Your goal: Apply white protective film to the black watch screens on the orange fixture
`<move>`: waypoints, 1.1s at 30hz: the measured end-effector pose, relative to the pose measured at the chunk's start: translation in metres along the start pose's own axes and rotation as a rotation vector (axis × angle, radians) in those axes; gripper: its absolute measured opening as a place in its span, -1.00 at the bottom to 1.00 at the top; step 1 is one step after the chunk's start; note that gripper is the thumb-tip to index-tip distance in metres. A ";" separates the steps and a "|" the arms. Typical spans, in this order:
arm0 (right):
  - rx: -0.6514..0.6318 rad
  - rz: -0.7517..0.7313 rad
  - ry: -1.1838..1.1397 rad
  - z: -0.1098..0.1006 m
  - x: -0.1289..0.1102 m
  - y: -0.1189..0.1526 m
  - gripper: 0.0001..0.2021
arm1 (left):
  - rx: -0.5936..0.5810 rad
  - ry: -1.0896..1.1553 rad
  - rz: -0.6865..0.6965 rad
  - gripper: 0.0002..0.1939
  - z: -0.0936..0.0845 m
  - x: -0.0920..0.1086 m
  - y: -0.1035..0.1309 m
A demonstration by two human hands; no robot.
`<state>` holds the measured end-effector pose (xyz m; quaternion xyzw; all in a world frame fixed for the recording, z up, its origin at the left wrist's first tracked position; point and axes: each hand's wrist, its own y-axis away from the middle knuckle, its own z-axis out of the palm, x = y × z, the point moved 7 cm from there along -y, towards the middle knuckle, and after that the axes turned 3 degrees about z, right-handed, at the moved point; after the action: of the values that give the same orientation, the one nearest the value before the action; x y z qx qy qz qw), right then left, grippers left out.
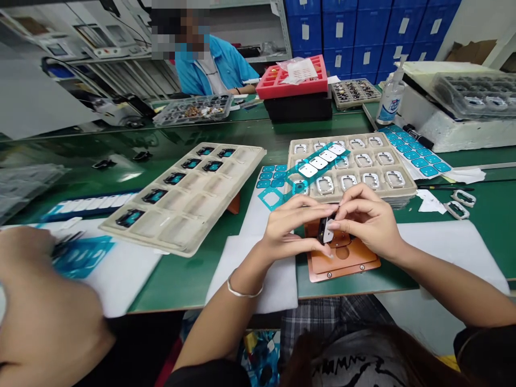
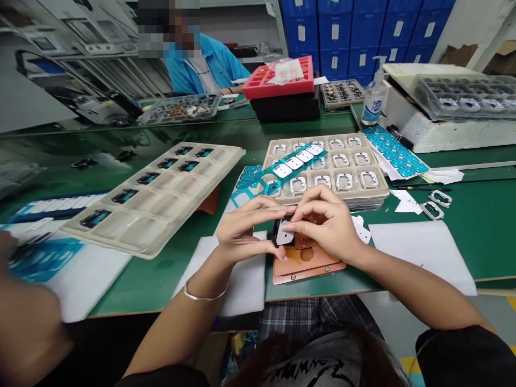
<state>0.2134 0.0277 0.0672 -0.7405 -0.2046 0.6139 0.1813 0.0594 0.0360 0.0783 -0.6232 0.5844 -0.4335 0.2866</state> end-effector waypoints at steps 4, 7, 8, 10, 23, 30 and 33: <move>0.079 -0.117 0.073 -0.002 -0.014 0.004 -0.90 | 0.049 0.002 0.003 -0.21 -0.004 -0.003 0.002; 0.094 -0.117 0.032 -0.005 -0.020 0.004 -0.90 | 0.159 0.069 -0.052 -0.26 -0.016 -0.012 0.005; 0.091 -0.085 -0.009 -0.008 -0.019 0.002 -0.90 | 0.199 0.116 -0.084 -0.30 -0.020 -0.017 0.006; 0.058 0.013 -0.086 -0.019 -0.016 -0.002 -0.87 | 0.259 0.249 -0.163 -0.37 -0.026 -0.027 0.009; -0.802 0.605 1.188 -0.052 0.066 -0.001 -0.86 | 0.363 0.460 -0.493 -0.35 -0.028 -0.048 0.021; -0.736 0.528 1.423 -0.034 0.062 0.013 -0.84 | 0.603 -0.213 -0.695 -0.48 -0.081 -0.077 0.049; -0.695 0.502 1.466 -0.032 0.056 0.014 -0.78 | 0.410 -0.511 -0.985 -0.58 -0.091 -0.094 0.063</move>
<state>0.2547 0.0445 0.0187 -0.9882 -0.0421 -0.0967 -0.1111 -0.0449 0.1319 0.0461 -0.8377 0.0426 -0.4557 0.2979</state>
